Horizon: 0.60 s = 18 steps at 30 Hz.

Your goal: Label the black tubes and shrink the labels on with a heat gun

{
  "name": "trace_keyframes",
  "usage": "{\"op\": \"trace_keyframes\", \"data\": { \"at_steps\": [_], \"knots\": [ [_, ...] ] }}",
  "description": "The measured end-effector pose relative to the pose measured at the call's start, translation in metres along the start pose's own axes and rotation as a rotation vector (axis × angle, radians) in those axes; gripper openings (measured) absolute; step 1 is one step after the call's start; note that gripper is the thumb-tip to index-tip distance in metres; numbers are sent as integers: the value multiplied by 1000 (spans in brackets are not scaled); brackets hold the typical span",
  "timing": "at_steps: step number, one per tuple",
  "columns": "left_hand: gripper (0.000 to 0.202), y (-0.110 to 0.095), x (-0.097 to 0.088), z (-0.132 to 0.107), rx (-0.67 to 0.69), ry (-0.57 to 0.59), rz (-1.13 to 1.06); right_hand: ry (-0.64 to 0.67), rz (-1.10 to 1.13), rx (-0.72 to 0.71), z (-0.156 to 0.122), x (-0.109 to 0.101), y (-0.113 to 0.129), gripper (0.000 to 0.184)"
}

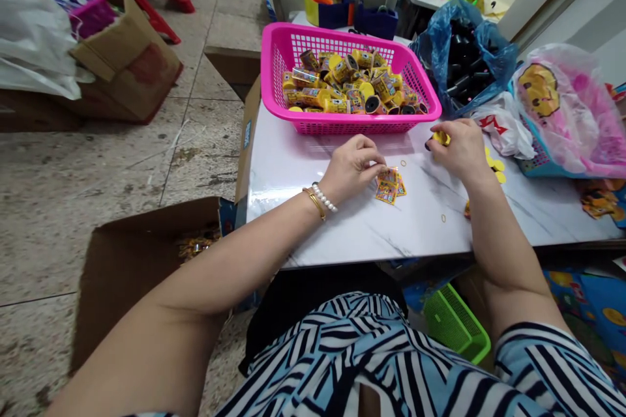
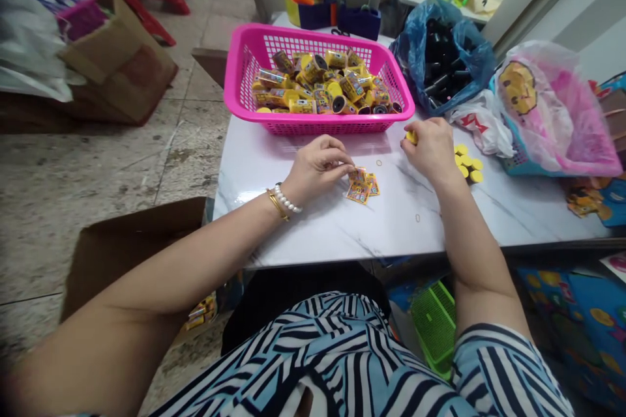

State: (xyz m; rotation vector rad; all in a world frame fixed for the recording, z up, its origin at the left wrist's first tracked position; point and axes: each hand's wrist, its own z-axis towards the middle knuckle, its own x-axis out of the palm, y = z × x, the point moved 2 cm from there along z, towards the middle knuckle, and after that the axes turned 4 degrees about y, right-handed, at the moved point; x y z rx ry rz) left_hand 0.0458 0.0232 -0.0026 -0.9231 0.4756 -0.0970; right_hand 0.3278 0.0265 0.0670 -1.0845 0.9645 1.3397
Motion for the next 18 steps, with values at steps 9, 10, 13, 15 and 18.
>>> {"op": "trace_keyframes", "data": {
  "at_steps": [9,10,13,15,18],
  "knots": [
    [6,-7,-3,1,-4,-58,-61,-198,392,40,-83,-16,74,28],
    [6,-8,-4,0,11,-68,-59,-153,512,53,-83,-17,84,30],
    [7,-15,-7,0,20,-82,-52,67,887,104,-71,-11,110,38],
    [9,-20,-11,0,-4,-130,-47,81,1073,175,-61,-5,119,43],
    [12,-28,-17,-1,-80,-237,-75,-83,1166,292,-52,1,121,51]
  ]
}}
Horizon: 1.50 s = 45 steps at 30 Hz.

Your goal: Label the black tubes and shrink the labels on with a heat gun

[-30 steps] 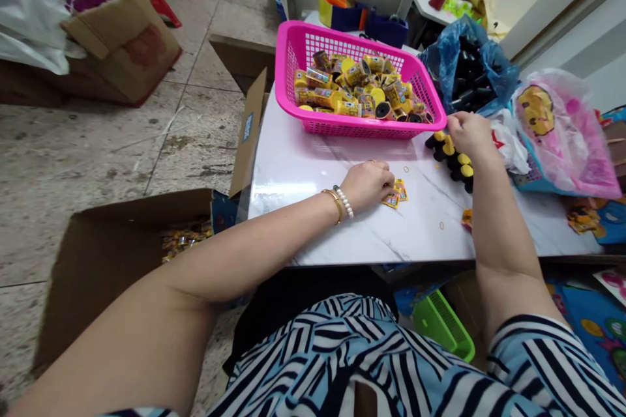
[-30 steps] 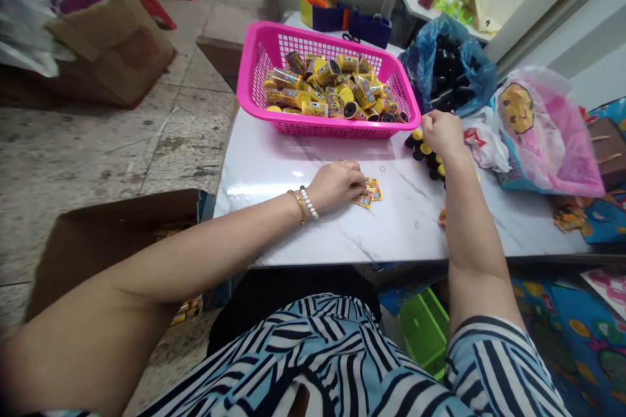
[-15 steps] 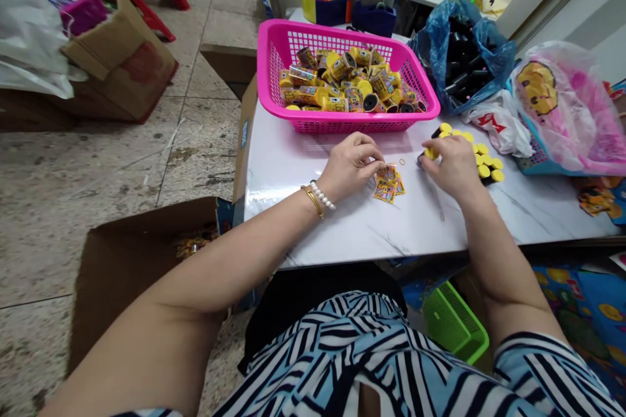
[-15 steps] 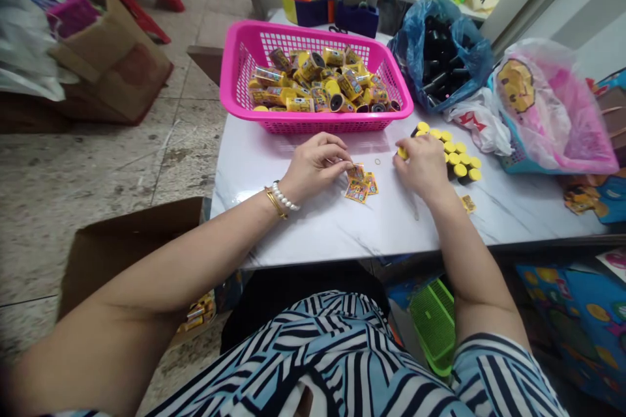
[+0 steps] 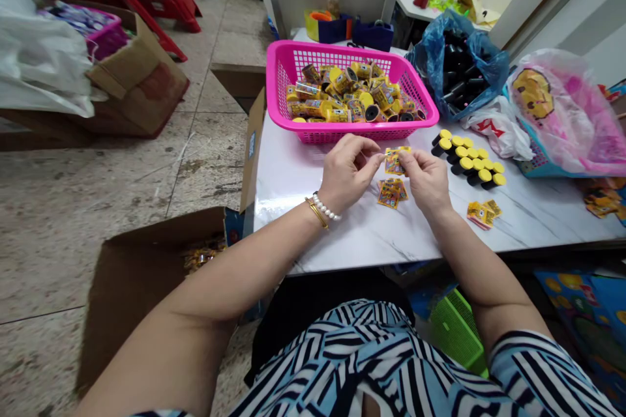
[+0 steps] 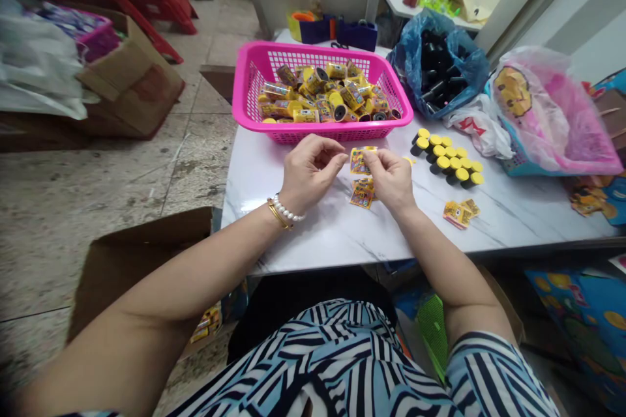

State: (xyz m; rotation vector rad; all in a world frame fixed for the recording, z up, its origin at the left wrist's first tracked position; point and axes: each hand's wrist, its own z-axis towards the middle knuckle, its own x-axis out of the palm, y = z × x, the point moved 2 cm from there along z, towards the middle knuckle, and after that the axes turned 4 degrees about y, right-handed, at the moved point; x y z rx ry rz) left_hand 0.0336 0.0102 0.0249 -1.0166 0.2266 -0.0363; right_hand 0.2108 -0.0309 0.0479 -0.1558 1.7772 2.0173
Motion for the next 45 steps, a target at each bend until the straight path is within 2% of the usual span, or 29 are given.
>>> {"op": "trace_keyframes", "data": {
  "at_steps": [3,7,13,16,21,27,33,37,41,45],
  "knots": [
    [25,-5,0,-2,-99,8,-101,-90,-21,0,-2,1,-5,55],
    [33,-7,3,-5,-194,47,-265,-76,-13,-22,-11,2,-11,52],
    [32,-9,1,-4,-208,16,-303,-93,-66,-62,-12,4,-11,53],
    [34,-7,2,-4,-231,36,-324,-93,-95,-93,-12,4,-10,53],
    [26,-4,6,-5,-220,90,-361,-67,-186,-199,-16,5,-15,50],
    [31,-1,0,0,-187,-50,-303,-86,-177,-255,-15,4,-20,44],
    [20,-4,2,-3,-111,36,-242,-72,-201,-294,-15,3,-19,49],
    [15,-1,2,-3,-128,54,-223,-42,-291,-422,-17,7,-15,47],
    [15,-2,1,0,-234,66,-308,-13,-422,-490,-16,11,-14,45],
    [18,-1,2,4,-547,156,-524,-11,-614,-528,-9,-3,-14,45]
  ]
}}
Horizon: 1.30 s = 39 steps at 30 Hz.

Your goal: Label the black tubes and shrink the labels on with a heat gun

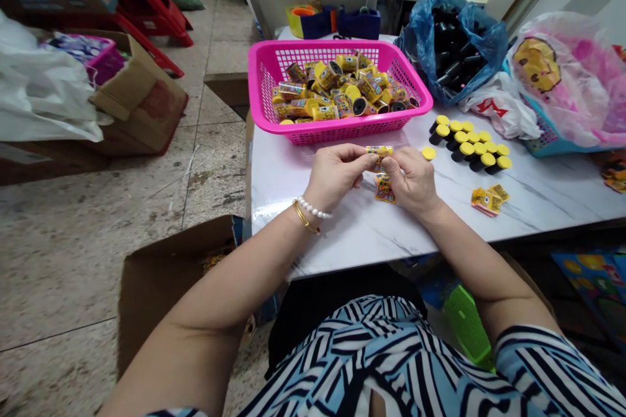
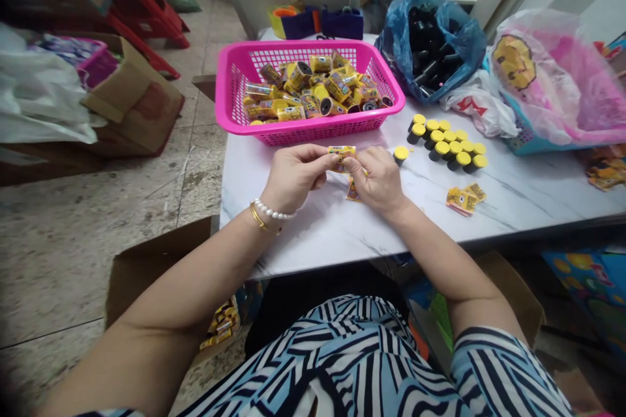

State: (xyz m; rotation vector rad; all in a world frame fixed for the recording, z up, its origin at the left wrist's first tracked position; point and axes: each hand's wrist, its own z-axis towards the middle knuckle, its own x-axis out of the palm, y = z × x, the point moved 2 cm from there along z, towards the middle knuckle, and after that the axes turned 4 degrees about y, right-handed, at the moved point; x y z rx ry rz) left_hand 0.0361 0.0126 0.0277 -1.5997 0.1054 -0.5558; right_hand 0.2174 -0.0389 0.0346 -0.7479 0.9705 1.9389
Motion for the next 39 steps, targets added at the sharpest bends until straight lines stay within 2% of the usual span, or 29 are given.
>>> {"op": "trace_keyframes", "data": {
  "at_steps": [2,4,6,7,9,13,15,17,23,28,34,39],
  "knots": [
    [17,2,-1,3,-166,23,-104,-15,-159,68,0,-12,-15,35],
    [12,5,-1,5,-285,54,-192,27,-303,223,-1,-23,-34,31],
    [13,7,-1,5,-361,102,-258,110,-326,363,-2,-30,-51,28],
    [14,8,-1,5,-385,127,-284,126,-268,405,-3,-31,-56,26],
    [13,7,-1,5,-422,153,-339,79,15,441,-1,-32,-59,27],
    [11,2,-3,6,-458,158,-489,-4,890,452,5,-29,-43,45],
    [8,0,-4,7,-471,182,-531,-15,1111,459,8,-28,-31,47],
    [10,-1,-4,8,-481,192,-541,-16,1177,445,8,-27,-21,46],
    [12,0,-1,6,-493,116,-548,69,1069,343,4,-20,-10,44],
    [16,3,0,9,-507,127,-609,-1,928,342,3,-15,-10,45],
    [19,7,-1,13,-522,120,-657,27,794,256,-2,-12,2,44],
    [7,5,-1,12,-529,154,-649,24,719,247,-6,-14,-1,42]
  ]
}}
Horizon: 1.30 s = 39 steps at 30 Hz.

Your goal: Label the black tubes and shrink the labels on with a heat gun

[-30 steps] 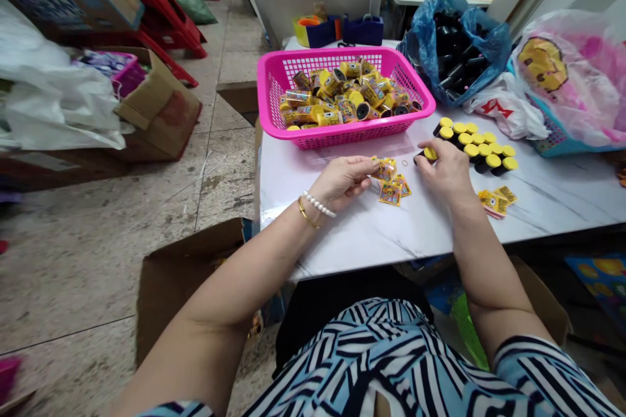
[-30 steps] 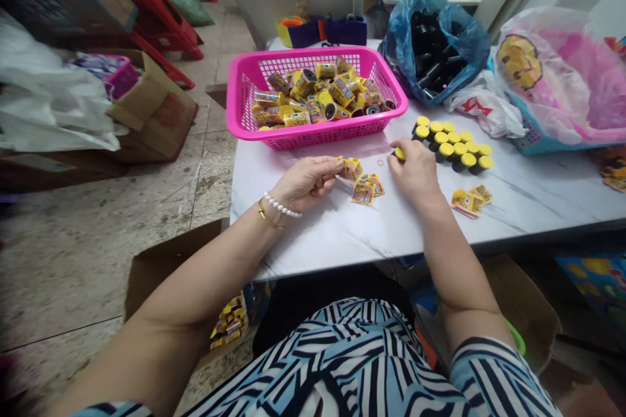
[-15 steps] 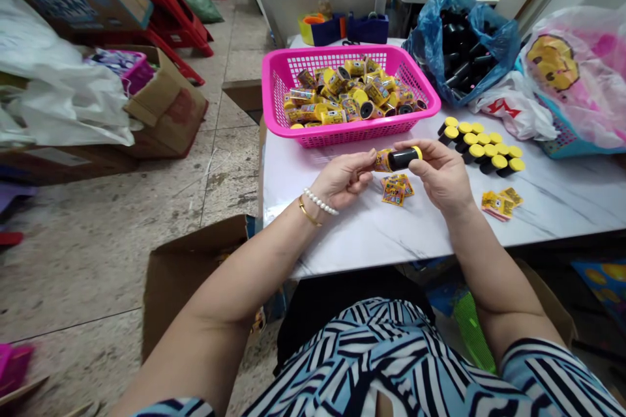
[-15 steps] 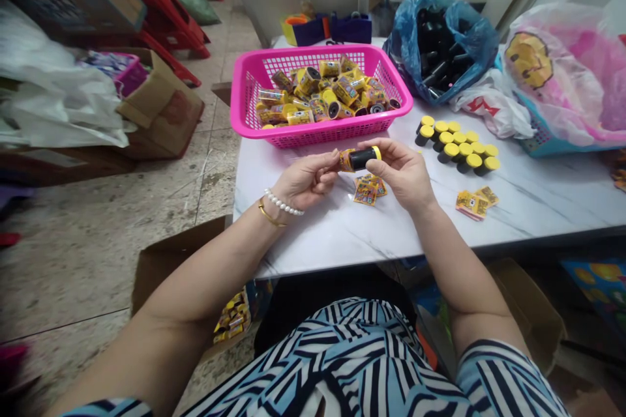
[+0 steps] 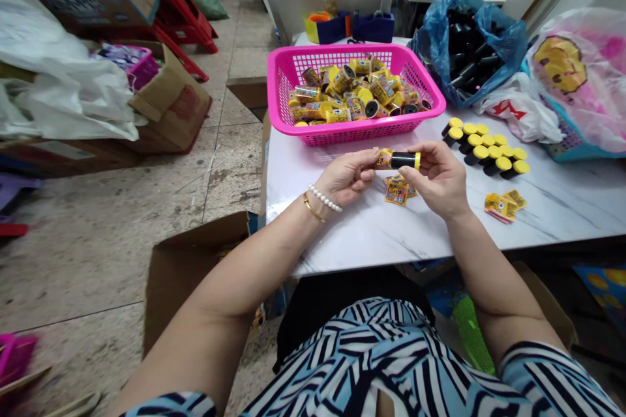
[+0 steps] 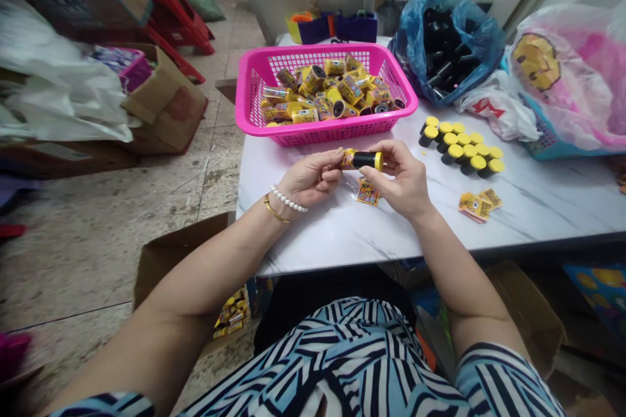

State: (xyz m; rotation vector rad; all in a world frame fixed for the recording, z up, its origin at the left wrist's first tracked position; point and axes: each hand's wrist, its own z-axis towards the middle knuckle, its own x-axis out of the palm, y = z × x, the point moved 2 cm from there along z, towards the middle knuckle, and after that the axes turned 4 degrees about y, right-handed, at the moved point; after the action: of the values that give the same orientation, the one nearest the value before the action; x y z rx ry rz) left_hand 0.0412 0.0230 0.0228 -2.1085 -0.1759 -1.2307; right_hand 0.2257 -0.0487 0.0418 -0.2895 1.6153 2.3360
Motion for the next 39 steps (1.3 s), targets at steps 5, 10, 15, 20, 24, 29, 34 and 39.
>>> {"op": "trace_keyframes", "data": {
  "at_steps": [5,10,15,20,24,29,34,39],
  "knots": [
    [13,1,-2,2,24,13,-18,29,74,-9,2,2,2,37],
    [14,3,1,0,29,39,1,-96,-159,-71,-3,3,2,33],
    [21,0,3,-4,99,-30,76,-232,-443,-208,-8,-2,5,31],
    [15,-2,4,-3,62,3,61,-174,-138,-135,1,-9,-1,39],
    [14,-4,3,-2,57,-14,4,-113,89,-98,9,-7,-5,42],
    [16,-4,1,-2,51,39,-20,-92,137,35,10,1,-8,40],
    [12,-2,2,-1,65,36,50,-111,1,2,1,9,-6,42],
    [18,1,1,-2,169,-2,223,-105,-116,-52,-5,12,-4,37]
  ]
}}
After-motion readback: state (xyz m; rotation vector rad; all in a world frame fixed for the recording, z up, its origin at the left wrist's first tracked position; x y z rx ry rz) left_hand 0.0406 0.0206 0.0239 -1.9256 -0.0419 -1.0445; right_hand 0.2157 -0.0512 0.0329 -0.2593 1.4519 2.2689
